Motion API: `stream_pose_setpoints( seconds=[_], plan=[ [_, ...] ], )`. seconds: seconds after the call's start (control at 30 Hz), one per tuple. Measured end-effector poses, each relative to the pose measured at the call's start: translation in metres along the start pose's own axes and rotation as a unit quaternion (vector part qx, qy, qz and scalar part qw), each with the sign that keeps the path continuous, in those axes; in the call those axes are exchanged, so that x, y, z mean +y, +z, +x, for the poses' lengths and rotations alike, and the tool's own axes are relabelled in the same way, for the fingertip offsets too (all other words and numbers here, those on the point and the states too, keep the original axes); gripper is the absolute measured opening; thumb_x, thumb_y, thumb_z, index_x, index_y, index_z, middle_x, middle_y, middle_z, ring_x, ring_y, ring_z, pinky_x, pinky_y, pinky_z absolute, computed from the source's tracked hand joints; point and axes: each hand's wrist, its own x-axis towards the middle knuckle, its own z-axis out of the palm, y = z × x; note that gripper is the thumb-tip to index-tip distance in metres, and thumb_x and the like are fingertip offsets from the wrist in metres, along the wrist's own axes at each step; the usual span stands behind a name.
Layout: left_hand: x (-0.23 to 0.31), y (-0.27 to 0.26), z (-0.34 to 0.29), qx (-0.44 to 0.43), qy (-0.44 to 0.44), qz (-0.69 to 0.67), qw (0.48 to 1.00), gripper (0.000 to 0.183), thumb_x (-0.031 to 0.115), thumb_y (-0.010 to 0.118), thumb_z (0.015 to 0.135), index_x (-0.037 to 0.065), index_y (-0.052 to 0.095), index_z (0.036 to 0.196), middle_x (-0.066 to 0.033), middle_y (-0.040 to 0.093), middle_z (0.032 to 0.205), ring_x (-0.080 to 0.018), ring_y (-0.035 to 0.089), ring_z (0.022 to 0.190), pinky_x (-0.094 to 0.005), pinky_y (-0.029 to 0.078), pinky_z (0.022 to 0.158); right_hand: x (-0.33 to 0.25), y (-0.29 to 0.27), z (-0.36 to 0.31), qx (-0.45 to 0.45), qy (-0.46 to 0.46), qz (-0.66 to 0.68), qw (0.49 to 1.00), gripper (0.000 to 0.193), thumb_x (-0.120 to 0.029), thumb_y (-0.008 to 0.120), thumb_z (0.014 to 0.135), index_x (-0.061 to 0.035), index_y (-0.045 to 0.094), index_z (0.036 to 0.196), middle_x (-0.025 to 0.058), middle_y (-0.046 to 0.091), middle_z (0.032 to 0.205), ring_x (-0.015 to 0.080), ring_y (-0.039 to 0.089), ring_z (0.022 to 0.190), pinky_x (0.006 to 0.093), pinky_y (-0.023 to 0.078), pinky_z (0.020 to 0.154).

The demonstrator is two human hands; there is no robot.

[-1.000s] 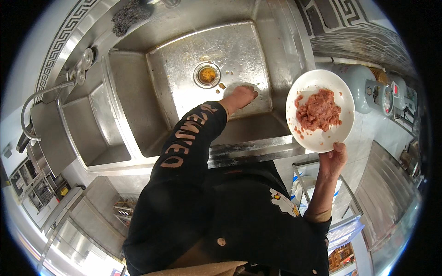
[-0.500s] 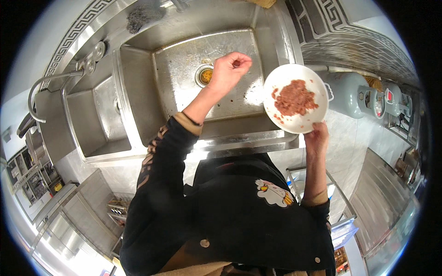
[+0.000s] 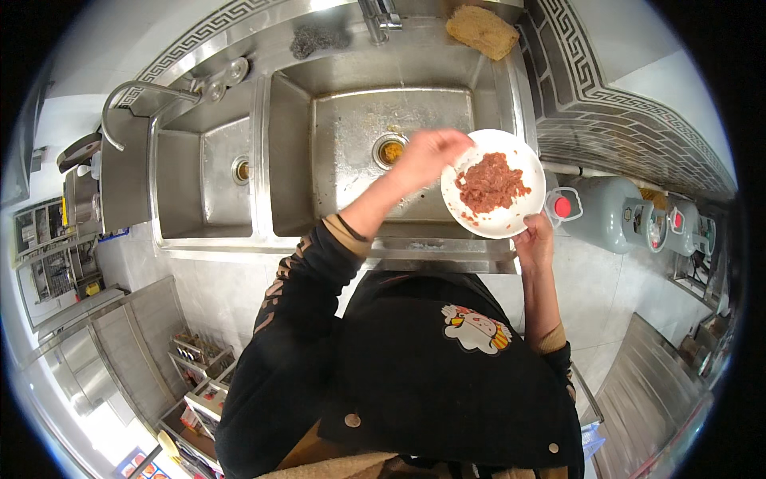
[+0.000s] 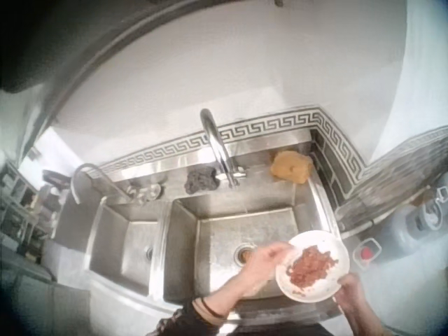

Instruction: The person mixes raw ground meat with a white powder in a white bowl using their right hand while holding the bowl with the left. They move from the counter to the sink, rinse their hand under running water, and continue mixing the meat until the clip ends.

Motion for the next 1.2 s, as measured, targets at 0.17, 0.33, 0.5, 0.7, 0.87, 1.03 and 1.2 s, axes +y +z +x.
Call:
stream_pose_setpoints(
  seconds=[0.17, 0.33, 0.5, 0.7, 0.87, 1.03, 1.2],
  plan=[
    [-0.003, -0.079, 0.081, 0.208, -0.229, -0.398, 0.864, 0.026, 0.030, 0.047, 0.100, 0.014, 0.054, 0.081, 0.0035, 0.051, 0.066, -0.0095, 0.048, 0.058, -0.0223, 0.042, 0.052, 0.001, -0.008, 0.001, -0.035, -0.014, -0.006, 0.999, 0.044, -0.006, 0.050, 0.075, 0.0028, 0.052, 0.119, 0.0087, 0.065, 0.090, 0.0138, 0.062, 0.067, 0.0267, 0.049, 0.055],
    [0.009, -0.101, 0.124, 0.129, -0.154, -0.552, 0.809, 0.031, 0.032, 0.047, 0.099, 0.015, 0.045, 0.073, 0.0040, 0.043, 0.063, -0.0111, 0.042, 0.055, -0.0257, 0.038, 0.050, 0.000, -0.010, -0.007, -0.036, -0.017, -0.022, 0.999, 0.044, -0.005, 0.050, 0.075, 0.0021, 0.052, 0.119, 0.0084, 0.064, 0.092, 0.0141, 0.062, 0.069, 0.0268, 0.051, 0.057],
    [0.027, -0.083, 0.091, -0.019, -0.131, -0.550, 0.824, 0.032, 0.032, 0.052, 0.097, 0.016, 0.044, 0.070, 0.0044, 0.040, 0.061, -0.0097, 0.038, 0.051, -0.0265, 0.035, 0.046, 0.006, -0.009, -0.007, -0.044, -0.034, 0.009, 0.998, 0.042, -0.004, 0.051, 0.075, 0.0022, 0.053, 0.117, 0.0077, 0.064, 0.091, 0.0150, 0.063, 0.072, 0.0278, 0.053, 0.060],
    [0.015, 0.021, -0.007, -0.107, 0.111, 0.173, 0.973, 0.038, 0.025, 0.067, 0.085, 0.011, 0.060, 0.120, -0.0058, 0.062, 0.101, -0.0225, 0.063, 0.083, -0.0319, 0.052, 0.077, 0.007, -0.011, -0.003, -0.051, -0.010, 0.012, 0.999, 0.042, -0.005, 0.051, 0.076, 0.0010, 0.052, 0.118, 0.0088, 0.066, 0.093, 0.0170, 0.065, 0.074, 0.0287, 0.052, 0.056],
    [0.011, 0.042, -0.022, -0.140, 0.069, 0.363, 0.919, 0.044, 0.018, 0.071, 0.075, 0.012, 0.058, 0.117, -0.0135, 0.059, 0.113, -0.0367, 0.062, 0.094, -0.0436, 0.050, 0.082, 0.012, -0.009, -0.003, -0.040, 0.020, -0.025, 0.999, 0.044, -0.007, 0.052, 0.075, -0.0007, 0.052, 0.119, 0.0087, 0.066, 0.096, 0.0170, 0.065, 0.074, 0.0294, 0.052, 0.057],
    [0.023, 0.036, -0.009, -0.177, 0.061, 0.385, 0.904, 0.040, 0.007, 0.064, 0.074, 0.013, 0.060, 0.114, -0.0142, 0.060, 0.112, -0.0343, 0.059, 0.103, -0.0441, 0.049, 0.083, 0.017, -0.011, -0.003, -0.045, 0.047, -0.009, 0.998, 0.046, -0.010, 0.053, 0.073, -0.0023, 0.054, 0.118, 0.0081, 0.066, 0.097, 0.0165, 0.065, 0.076, 0.0296, 0.054, 0.060],
    [0.025, 0.056, -0.029, -0.146, 0.217, 0.373, 0.890, 0.029, 0.012, 0.064, 0.078, 0.013, 0.063, 0.108, -0.0087, 0.050, 0.127, -0.0341, 0.046, 0.122, -0.0427, 0.044, 0.094, 0.016, -0.012, -0.002, -0.063, 0.032, -0.025, 0.997, 0.046, -0.010, 0.052, 0.073, -0.0021, 0.054, 0.118, 0.0076, 0.066, 0.096, 0.0163, 0.065, 0.077, 0.0292, 0.054, 0.061]
  ],
)
